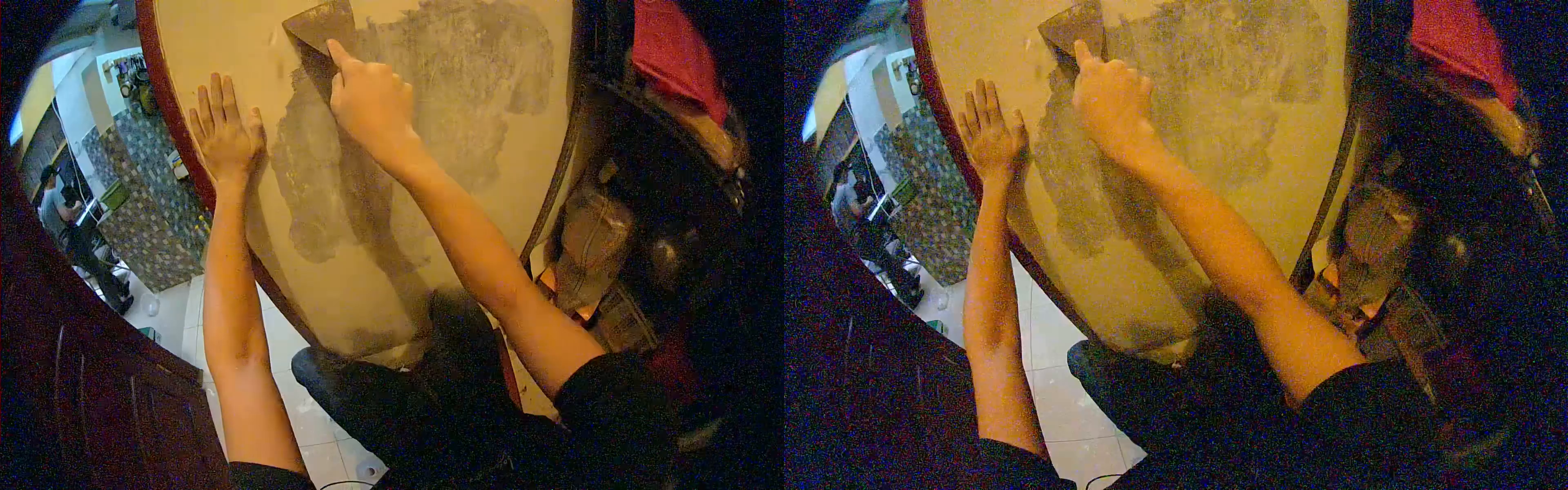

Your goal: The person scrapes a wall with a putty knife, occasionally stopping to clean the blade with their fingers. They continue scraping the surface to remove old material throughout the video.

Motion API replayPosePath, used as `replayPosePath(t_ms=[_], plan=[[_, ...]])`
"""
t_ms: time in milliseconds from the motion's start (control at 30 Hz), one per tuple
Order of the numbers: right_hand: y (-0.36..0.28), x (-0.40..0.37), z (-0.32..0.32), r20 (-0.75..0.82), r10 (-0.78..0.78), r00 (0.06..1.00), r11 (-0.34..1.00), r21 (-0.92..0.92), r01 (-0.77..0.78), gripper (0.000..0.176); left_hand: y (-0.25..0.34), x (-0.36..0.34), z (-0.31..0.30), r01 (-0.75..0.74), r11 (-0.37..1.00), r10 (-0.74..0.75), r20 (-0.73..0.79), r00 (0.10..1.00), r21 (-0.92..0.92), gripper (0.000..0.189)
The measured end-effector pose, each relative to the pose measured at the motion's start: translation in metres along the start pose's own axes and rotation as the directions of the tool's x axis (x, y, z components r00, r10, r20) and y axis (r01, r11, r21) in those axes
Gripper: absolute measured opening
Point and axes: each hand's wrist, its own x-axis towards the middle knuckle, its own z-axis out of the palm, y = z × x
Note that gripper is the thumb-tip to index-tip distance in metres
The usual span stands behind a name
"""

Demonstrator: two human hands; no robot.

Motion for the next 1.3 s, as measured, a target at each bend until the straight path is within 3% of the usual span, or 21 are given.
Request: replayPosePath(t_ms=[67,233,1300], plan=[[0.000,-0.003,-0.003,-0.012,-0.018,1.000,1.000,-0.020,0.018,0.044,-0.001,-0.001,0.001,0.002,1.000,-0.002,-0.002,1.000,0.007,0.066],[0.016,-0.037,0.001,0.128,0.111,0.986,0.993,0.015,-0.114,0.045,0.000,0.000,0.003,0.010,1.000,-0.010,-0.010,1.000,0.001,0.067],[0.017,-0.042,0.002,0.093,0.069,0.993,0.997,0.012,-0.070,0.048,-0.005,-0.001,0.005,0.019,1.000,-0.019,-0.024,1.000,0.018,0.066]])
